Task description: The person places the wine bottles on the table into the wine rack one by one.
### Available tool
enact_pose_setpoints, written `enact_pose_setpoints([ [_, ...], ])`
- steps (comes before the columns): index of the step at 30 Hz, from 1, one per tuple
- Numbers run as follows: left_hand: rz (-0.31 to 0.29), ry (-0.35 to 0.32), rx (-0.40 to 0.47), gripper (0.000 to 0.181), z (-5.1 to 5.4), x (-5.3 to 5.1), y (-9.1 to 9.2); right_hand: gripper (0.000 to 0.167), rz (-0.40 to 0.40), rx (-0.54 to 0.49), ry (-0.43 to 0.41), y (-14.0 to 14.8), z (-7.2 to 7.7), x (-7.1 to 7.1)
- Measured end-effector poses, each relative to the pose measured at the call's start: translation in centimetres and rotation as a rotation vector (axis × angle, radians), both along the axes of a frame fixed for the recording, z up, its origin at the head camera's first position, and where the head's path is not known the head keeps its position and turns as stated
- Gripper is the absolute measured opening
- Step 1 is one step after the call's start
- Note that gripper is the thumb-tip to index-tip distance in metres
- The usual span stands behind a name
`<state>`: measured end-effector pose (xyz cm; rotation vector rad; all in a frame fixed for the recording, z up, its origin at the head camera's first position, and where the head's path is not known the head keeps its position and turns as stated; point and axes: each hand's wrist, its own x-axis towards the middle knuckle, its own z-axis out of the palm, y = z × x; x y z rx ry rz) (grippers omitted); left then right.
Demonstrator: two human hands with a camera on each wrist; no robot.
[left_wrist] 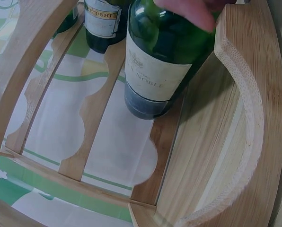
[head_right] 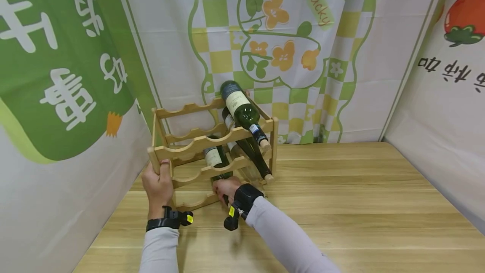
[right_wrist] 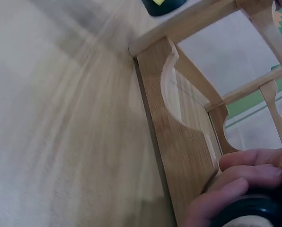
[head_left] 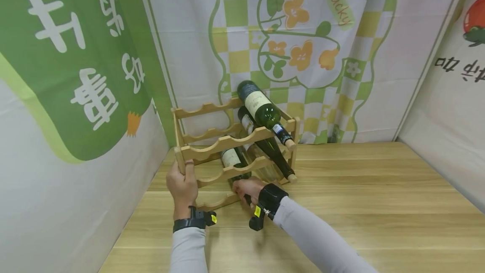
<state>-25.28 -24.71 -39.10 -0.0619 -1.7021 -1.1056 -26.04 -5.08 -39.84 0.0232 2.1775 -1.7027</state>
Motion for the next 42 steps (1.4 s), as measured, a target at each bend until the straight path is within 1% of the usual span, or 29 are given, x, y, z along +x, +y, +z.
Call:
enact_pose_setpoints([
  [4, -0.002, -0.003, -0.007, 0.034, 0.0, -0.1, 0.2, 0.027, -0.049, 0.011, 0.005, 0.1, 0.2, -0.3],
  [7, -0.007, 0.003, -0.013, 0.035, 0.2, -0.1, 0.3, 0.030, -0.074, -0.009, 0.039, 0.1, 0.5, -0.4],
  [8, -0.007, 0.007, -0.014, 0.035, 0.3, -0.1, 0.3, 0.033, -0.079, 0.000, 0.055, 0.1, 0.5, -0.5],
  [10, -0.006, 0.014, -0.012, 0.035, 0.4, -0.1, 0.2, 0.035, -0.078, 0.046, 0.090, 0.1, 0.5, -0.6],
  [12, -0.004, 0.015, -0.006, 0.034, 0.4, -0.1, 0.2, 0.037, -0.061, 0.114, 0.119, 0.1, 0.4, -0.6],
  [15, -0.002, 0.007, 0.001, 0.035, 0.3, 0.0, 0.1, 0.042, -0.036, 0.216, 0.182, 0.1, 0.2, -0.3],
  [18, -0.003, -0.005, 0.007, 0.035, 0.2, 0.0, 0.1, 0.041, -0.031, 0.268, 0.261, 0.1, 0.0, 0.2],
  [21, -0.003, -0.012, 0.014, 0.035, 0.0, 0.0, 0.1, 0.040, -0.032, 0.337, 0.342, 0.2, 0.2, 0.9],
  [23, -0.008, -0.011, 0.016, 0.036, 0.0, 0.0, 0.1, 0.041, -0.020, 0.381, 0.386, 0.4, 0.2, 0.8],
  [24, -0.011, -0.008, 0.017, 0.036, 0.0, 0.0, 0.1, 0.041, -0.012, 0.398, 0.410, 0.4, 0.1, 0.7],
  [27, -0.013, -0.002, 0.014, 0.037, -0.1, -0.1, 0.0, 0.040, -0.003, 0.467, 0.473, 0.6, -1.8, -0.9],
  [29, -0.007, 0.000, 0.014, 0.036, -0.1, -0.2, 0.0, 0.037, -0.015, 0.521, 0.502, 0.7, -3.0, -1.8],
  [31, -0.002, 0.001, 0.012, 0.035, -0.1, -0.2, 0.0, 0.034, -0.037, 0.580, 0.519, 0.7, -3.8, -2.3],
  [34, 0.003, 0.004, 0.015, 0.033, -0.1, -0.2, 0.1, 0.034, -0.070, 0.620, 0.546, 0.8, -2.7, -1.0],
  [36, -0.001, 0.005, 0.016, 0.033, -0.2, -0.2, 0.1, 0.038, -0.080, 0.625, 0.565, 0.7, -2.0, -0.2],
  [38, -0.003, 0.003, 0.017, 0.034, -0.1, -0.2, 0.1, 0.046, -0.091, 0.619, 0.585, 0.7, -1.4, 0.6],
  [39, -0.006, 0.002, 0.016, 0.034, -0.1, -0.1, 0.1, 0.047, -0.091, 0.633, 0.586, 0.7, -1.3, 0.7],
  [40, -0.009, -0.001, 0.014, 0.034, -0.1, -0.1, 0.0, 0.046, -0.090, 0.640, 0.579, 0.8, -1.2, 0.8],
  [42, -0.022, -0.007, 0.004, 0.035, 0.0, 0.0, -0.1, 0.038, -0.081, 0.664, 0.568, 1.0, -0.9, 1.2],
])
